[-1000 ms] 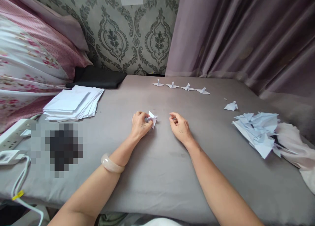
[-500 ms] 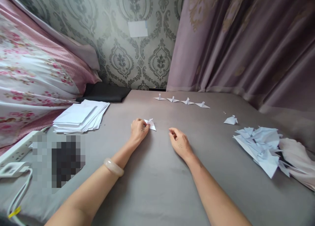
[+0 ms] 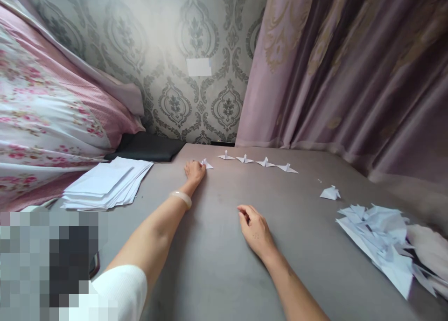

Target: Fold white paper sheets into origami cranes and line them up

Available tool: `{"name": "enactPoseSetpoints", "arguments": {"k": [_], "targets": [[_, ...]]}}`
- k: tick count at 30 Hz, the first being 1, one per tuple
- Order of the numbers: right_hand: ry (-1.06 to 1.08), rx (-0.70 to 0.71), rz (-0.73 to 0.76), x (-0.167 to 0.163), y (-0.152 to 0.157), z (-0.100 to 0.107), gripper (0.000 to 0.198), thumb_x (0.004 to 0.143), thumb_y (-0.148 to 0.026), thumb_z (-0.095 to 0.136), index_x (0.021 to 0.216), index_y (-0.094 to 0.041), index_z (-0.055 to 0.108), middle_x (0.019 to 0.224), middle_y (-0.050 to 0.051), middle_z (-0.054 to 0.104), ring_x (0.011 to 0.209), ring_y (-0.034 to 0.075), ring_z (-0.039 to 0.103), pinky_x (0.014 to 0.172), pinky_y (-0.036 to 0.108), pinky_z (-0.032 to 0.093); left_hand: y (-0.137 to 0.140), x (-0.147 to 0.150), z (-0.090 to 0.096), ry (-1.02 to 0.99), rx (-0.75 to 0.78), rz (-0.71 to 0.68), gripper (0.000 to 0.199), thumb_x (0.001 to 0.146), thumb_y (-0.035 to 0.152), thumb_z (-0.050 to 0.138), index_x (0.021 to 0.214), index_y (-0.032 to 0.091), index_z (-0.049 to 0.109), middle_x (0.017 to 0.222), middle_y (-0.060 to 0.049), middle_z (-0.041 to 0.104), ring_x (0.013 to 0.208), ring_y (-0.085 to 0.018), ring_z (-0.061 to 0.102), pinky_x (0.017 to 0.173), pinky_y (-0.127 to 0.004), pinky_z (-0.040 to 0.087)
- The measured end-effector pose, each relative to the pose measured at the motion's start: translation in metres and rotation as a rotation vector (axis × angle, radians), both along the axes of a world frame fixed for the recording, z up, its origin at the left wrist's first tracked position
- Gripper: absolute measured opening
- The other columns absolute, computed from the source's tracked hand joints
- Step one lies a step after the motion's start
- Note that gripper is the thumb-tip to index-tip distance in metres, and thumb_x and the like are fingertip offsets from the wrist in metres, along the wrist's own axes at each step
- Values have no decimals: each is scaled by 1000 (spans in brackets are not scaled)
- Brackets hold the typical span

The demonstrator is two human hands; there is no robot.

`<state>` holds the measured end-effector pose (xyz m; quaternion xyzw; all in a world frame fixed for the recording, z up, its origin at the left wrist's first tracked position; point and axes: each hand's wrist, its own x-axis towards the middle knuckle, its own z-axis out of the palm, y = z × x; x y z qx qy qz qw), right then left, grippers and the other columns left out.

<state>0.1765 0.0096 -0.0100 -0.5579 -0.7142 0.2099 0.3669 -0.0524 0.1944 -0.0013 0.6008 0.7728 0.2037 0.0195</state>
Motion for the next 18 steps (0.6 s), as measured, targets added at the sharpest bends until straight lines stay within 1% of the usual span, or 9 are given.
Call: {"name": "enactPoseSetpoints", "arguments": {"k": [5,9,13,18], "targets": [[-11,-28,-13,-1,1,0,26,87,-19,39,99,-23,62,94,5,66,83,19,64,75,32,50,40,3,-1,13,17,5,36,87,34,44,95,10,70,111,-20,62,109,-32,51,90,-40,36],[-25,-26,-21,-2,1,-2,27,88,-19,37,98,-25,61,94,5,66,84,20,64,73,32,50,64,5,-5,14,31,11,37,87,34,44,96,10,70,112,-21,61,110,-34,50,92,-42,35],[-28,-51,-34,-3,2,-4,27,88,-18,38,98,-25,62,94,4,66,84,20,64,73,31,49,77,5,-10,12,51,23,38,86,35,44,96,9,70,112,-21,61,109,-35,50,91,-43,35],[-24,-58,-25,-3,1,-2,26,89,-19,37,99,-25,61,94,5,66,84,20,64,73,30,48,79,4,-13,3,66,24,39,87,35,43,96,8,70,111,-21,61,110,-34,49,93,-43,34]]}}
